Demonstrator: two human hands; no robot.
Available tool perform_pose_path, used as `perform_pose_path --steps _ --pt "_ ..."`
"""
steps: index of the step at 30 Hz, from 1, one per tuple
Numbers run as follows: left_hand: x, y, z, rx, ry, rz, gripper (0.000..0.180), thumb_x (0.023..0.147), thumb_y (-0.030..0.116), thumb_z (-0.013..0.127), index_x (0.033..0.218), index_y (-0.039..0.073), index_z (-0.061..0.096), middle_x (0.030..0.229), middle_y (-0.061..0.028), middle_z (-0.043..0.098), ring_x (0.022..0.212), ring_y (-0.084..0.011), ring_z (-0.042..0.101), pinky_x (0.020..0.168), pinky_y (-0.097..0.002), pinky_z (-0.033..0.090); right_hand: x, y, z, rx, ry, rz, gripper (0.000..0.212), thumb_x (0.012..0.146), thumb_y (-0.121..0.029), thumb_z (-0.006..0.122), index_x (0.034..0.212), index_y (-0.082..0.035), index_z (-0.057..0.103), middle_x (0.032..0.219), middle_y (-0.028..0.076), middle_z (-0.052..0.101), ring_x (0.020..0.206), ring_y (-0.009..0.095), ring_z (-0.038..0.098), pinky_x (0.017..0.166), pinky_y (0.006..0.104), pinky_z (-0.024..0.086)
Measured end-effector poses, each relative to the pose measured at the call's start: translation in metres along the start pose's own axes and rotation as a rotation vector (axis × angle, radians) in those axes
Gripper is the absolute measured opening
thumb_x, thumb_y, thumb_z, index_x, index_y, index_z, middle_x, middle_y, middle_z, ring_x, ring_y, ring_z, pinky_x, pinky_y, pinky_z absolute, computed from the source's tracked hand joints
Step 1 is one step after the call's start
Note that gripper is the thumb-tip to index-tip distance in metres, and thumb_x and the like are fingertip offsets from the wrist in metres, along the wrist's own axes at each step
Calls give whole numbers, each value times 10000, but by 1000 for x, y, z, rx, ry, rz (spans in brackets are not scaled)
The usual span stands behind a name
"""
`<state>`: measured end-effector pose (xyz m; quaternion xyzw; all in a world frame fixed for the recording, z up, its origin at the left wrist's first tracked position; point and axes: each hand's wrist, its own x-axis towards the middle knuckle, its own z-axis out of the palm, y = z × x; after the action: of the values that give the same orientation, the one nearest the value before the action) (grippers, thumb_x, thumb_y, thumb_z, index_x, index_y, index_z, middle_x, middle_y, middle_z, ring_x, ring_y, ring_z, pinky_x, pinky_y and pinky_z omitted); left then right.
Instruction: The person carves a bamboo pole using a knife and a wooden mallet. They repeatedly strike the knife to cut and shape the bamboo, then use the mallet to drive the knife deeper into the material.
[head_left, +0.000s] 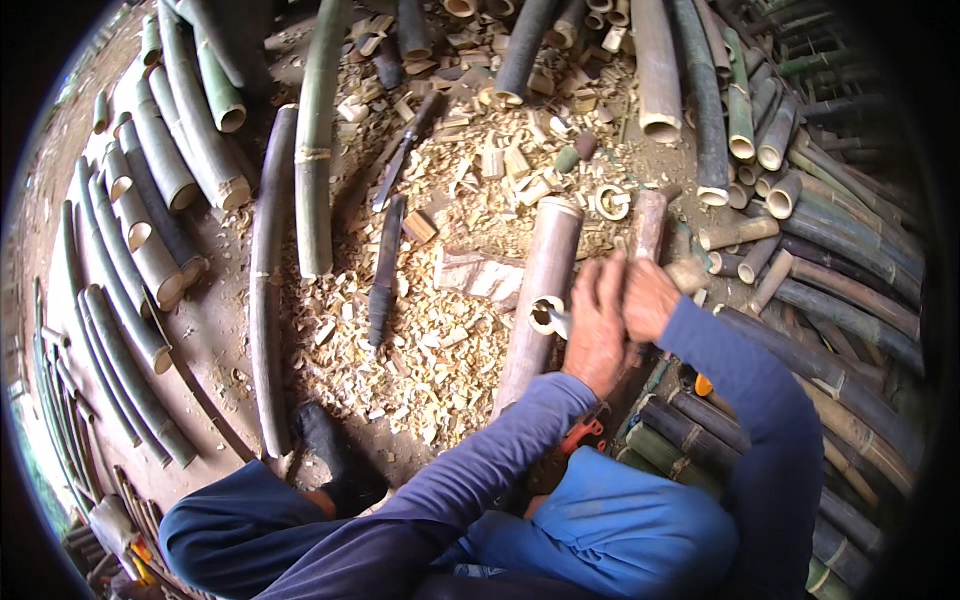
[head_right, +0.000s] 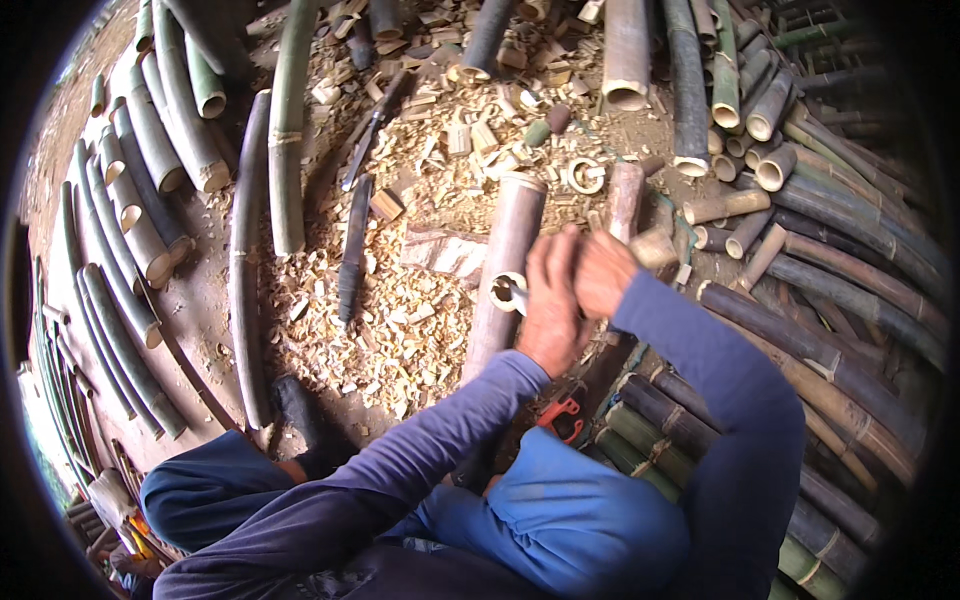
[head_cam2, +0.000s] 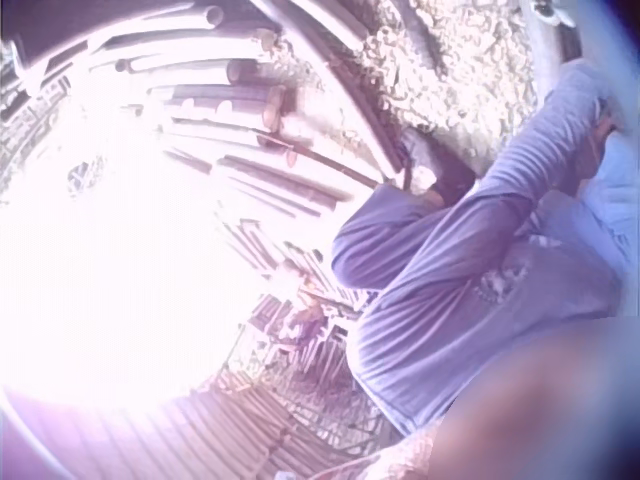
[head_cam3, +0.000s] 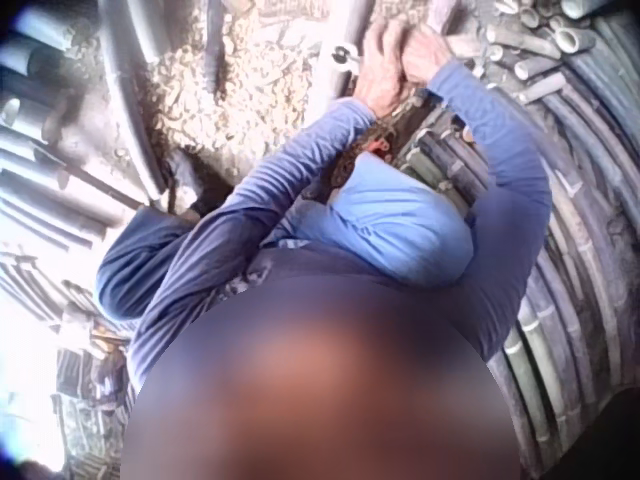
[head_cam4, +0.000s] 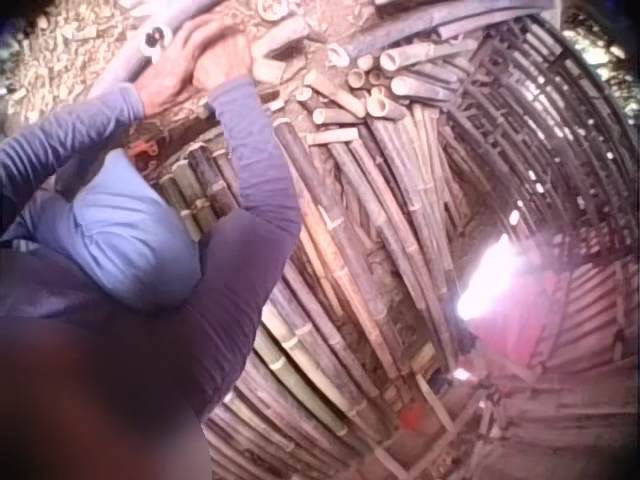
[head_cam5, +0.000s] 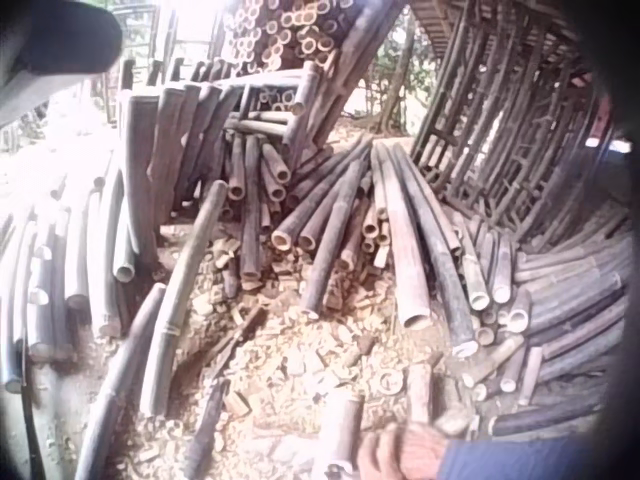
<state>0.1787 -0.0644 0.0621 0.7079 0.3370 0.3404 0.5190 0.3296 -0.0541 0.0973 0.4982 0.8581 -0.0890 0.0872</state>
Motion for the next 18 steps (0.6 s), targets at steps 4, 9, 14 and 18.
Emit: perform_pose_path --steps 4,9,14,18 --pt "-29 15 -18 -60 -226 -76 1175 629 -56 782 1625 155 195 1487 -351 306 1331 -543 422 1140 -521 402 -41 -42 22 358 -48 228 396 755 -251 746 1063 -29 633 917 183 702 877 397 678 786 508 539" --pt "8 4 -51 207 -1109 -110 1102 584 59 817 1575 149 344 1476 -310 417 1312 -506 503 1081 -488 477 -46 -107 81 951 -140 731 276 944 -296 626 1102 -69 608 1033 104 687 949 299 670 854 443 533" --pt "-16 20 -140 187 -646 8 1088 655 133 821 1594 94 272 1543 -358 308 1437 -514 334 1212 -532 298 8 -180 55 2591 433 1257 258 1047 -342 537 1106 -93 570 1124 63 636 999 214 634 896 381 515" --pt "-83 21 -204 201 -814 -507 853 865 310 748 1434 -99 262 1093 -318 623 968 -468 671 861 -499 562 22 -198 36 2709 519 953 336 1069 -431 506 1057 -100 560 1055 53 627 943 177 631 834 337 510"
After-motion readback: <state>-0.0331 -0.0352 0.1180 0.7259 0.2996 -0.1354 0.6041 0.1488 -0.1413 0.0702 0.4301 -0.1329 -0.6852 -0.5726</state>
